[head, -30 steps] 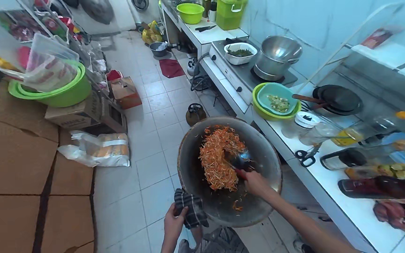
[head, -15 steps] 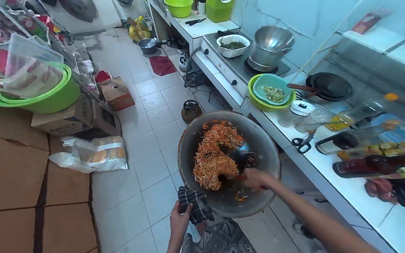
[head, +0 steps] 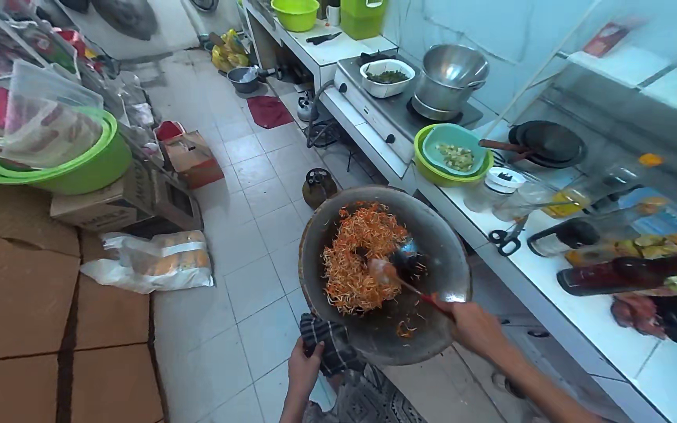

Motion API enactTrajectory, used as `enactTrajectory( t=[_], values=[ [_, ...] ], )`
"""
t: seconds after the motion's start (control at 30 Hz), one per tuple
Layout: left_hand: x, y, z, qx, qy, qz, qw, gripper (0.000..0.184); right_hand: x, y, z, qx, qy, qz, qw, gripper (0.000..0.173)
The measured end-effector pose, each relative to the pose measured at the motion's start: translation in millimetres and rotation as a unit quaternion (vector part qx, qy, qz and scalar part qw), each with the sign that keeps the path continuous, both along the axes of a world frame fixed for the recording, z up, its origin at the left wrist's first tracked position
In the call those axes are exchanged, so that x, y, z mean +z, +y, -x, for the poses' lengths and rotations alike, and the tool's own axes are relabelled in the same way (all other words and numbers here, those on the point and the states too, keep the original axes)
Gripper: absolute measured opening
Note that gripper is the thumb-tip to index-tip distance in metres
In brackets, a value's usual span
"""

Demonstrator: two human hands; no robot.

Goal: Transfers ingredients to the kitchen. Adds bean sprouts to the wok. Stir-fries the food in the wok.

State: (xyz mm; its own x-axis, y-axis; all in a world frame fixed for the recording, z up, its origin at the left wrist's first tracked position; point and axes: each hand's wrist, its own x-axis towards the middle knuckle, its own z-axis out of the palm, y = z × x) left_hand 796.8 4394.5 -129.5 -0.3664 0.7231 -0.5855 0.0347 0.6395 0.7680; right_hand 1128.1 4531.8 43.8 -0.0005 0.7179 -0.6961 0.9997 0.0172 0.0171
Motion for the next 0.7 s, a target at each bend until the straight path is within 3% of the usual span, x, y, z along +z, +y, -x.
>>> enactTrajectory(
  t=[0.1, 0.17, 0.23, 0.33, 0.4, 0.43, 0.5, 0.53, 0.57, 0.6, 0.7],
  values=[
    [2, 2, -2, -0.003, -0.004, 0.01, 1.0, 0.039, 24, 31, -3, 0.029, -0.013, 0.159, 0.987, 0.035],
    [5, 1, -3, 0.001, 0.001, 0.007, 1.0, 0.04, 16, 36, 18, 0.033, 0.051, 0.224, 0.973, 0.034],
    [3, 1, -4, 0.008, 0.004, 0.004, 1.0, 0.041, -13, 36, 53, -0.007, 0.127, 0.203, 0.971, 0.034],
    [3, 2, -4, 0.019, 0.002, 0.008, 1.0, 0.041, -82, 41, 92, -0.15, 0.233, 0.112, 0.954, 0.045],
    [6, 3, -4, 0.023, -0.004, 0.011, 1.0, 0.04, -118, 47, 85, -0.275, 0.316, 0.078, 0.905, 0.052],
    [7, 2, -4, 0.026, -0.005, 0.009, 1.0, 0.04, -126, 45, 73, -0.35, 0.374, 0.074, 0.856, 0.05],
    [6, 0, -3, 0.035, -0.006, -0.002, 0.999, 0.04, -112, 35, 38, -0.476, 0.468, 0.097, 0.738, 0.037],
    [6, 1, -5, 0.04, -0.006, -0.004, 0.999, 0.041, -94, 32, 19, -0.494, 0.48, 0.113, 0.716, 0.031],
    [5, 1, -8, 0.047, -0.003, -0.004, 0.999, 0.041, -75, 31, 2, -0.485, 0.472, 0.117, 0.727, 0.03],
    [5, 1, -10, 0.056, 0.004, -0.004, 0.998, 0.042, -59, 32, -11, -0.453, 0.441, 0.106, 0.768, 0.035],
    [7, 2, -13, 0.062, 0.023, 0.006, 0.998, 0.041, -39, 44, -5, -0.28, 0.252, 0.056, 0.925, 0.045]
  ],
)
